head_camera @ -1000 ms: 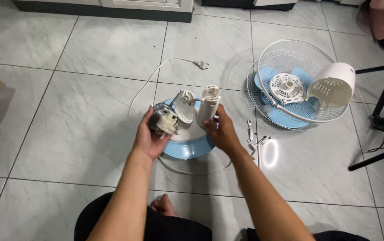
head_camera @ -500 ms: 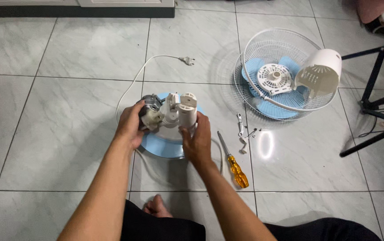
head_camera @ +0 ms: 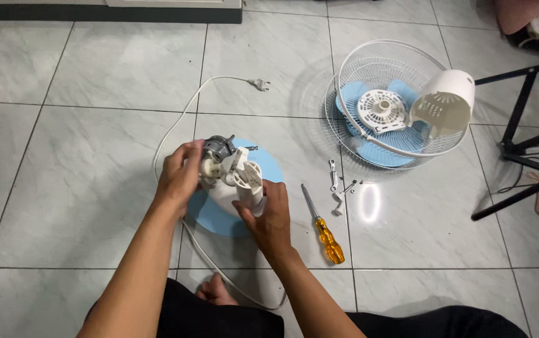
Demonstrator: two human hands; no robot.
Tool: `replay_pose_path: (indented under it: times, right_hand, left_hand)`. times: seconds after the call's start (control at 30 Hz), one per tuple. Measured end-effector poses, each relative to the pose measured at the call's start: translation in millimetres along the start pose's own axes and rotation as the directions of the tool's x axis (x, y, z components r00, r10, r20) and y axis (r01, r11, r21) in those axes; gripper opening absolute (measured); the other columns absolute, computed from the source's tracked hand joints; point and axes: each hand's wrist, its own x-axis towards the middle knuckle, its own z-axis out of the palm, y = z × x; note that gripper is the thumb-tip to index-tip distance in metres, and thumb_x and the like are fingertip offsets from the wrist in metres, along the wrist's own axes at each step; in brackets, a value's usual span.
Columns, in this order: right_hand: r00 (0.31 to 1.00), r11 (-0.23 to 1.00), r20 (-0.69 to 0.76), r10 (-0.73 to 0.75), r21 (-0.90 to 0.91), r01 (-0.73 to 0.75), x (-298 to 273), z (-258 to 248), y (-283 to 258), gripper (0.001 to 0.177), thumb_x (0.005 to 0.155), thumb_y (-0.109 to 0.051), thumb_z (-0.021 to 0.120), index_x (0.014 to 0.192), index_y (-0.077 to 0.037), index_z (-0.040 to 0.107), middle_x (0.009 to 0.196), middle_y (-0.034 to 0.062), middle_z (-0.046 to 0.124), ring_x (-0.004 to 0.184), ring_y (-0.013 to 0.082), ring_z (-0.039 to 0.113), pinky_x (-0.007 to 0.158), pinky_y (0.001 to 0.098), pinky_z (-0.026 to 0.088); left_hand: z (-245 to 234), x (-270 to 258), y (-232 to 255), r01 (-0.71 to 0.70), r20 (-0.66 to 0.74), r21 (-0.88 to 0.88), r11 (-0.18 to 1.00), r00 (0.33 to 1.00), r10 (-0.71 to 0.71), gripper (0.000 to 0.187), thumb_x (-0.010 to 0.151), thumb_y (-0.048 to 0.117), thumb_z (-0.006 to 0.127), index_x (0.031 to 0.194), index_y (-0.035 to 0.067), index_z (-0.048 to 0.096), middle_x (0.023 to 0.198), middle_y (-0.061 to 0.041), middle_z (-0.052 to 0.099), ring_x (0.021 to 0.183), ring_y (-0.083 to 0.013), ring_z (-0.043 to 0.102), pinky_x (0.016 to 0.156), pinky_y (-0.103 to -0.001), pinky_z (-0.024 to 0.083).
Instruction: The person disassembles an electric fan motor assembly using a screwdriver, removing screws and separating the motor from its white plastic housing. The person then reattaches the housing to the fan base and aligns the components.
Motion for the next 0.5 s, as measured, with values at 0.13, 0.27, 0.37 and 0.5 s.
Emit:
replay_pose_path:
  times: [0.13, 0.27, 0.37, 0.5]
  right_hand:
    - [0.998, 1.0, -0.06, -0.013, -0.026, 0.012, -3.0, 8.0, -5.2, 0.058, 0.077, -0.019, 0.089, 0.122, -0.004, 0.056, 0.111, 0.0155, 0.056, 0.101, 0.0347, 0.059, 0.084, 0.0451, 0.05]
    - [0.997, 0.998, -0.082, 0.011, -0.056, -0.016, -3.7, 14.2, -4.8, 0.057, 0.077, -0.021, 0.09, 0.119, -0.004, 0.056, 0.107, 0.0146, 0.056, 0.097, 0.034, 0.059, 0.08, 0.0441, 0.05]
    - [0.998, 0.998, -0.046, -0.048, 0.034, 0.05, -1.7, 13.0, 2.0, 0.058, 0.077, -0.02, 0.09, 0.12, -0.004, 0.056, 0.108, 0.014, 0.058, 0.099, 0.032, 0.06, 0.083, 0.0418, 0.051]
    - [0.982, 0.979, 0.108, -0.157, 0.152, 0.139, 6.4, -2.9, 19.3, 0.061, 0.077, -0.016, 0.089, 0.127, -0.003, 0.057, 0.112, 0.0144, 0.059, 0.101, 0.0303, 0.059, 0.087, 0.0398, 0.05]
  left_hand:
    - [2.2, -20.9, 9.5, 0.163, 0.042, 0.036, 0.986, 0.985, -0.165, 0.071, 0.087, 0.042, 0.069, 0.15, 0.026, 0.041, 0.135, -0.012, 0.059, 0.114, -0.0268, 0.063, 0.082, -0.046, 0.06]
    - [5.6, -26.7, 7.8, 0.14, 0.034, -0.053, 0.989, 0.99, -0.138, 0.077, 0.084, 0.04, 0.071, 0.152, 0.03, 0.035, 0.138, -0.01, 0.055, 0.119, -0.0276, 0.061, 0.089, -0.047, 0.056]
    - [0.2, -20.6, -0.7, 0.083, 0.029, -0.08, 0.993, 0.996, -0.081, 0.072, 0.088, 0.043, 0.068, 0.153, 0.027, 0.04, 0.141, -0.012, 0.054, 0.123, -0.0267, 0.059, 0.094, -0.047, 0.054]
    - [-13.3, -11.0, -8.4, 0.026, 0.07, -0.086, 0.996, 0.997, -0.02, 0.065, 0.096, 0.044, 0.063, 0.154, 0.023, 0.046, 0.146, -0.013, 0.058, 0.127, -0.0244, 0.059, 0.098, -0.046, 0.052]
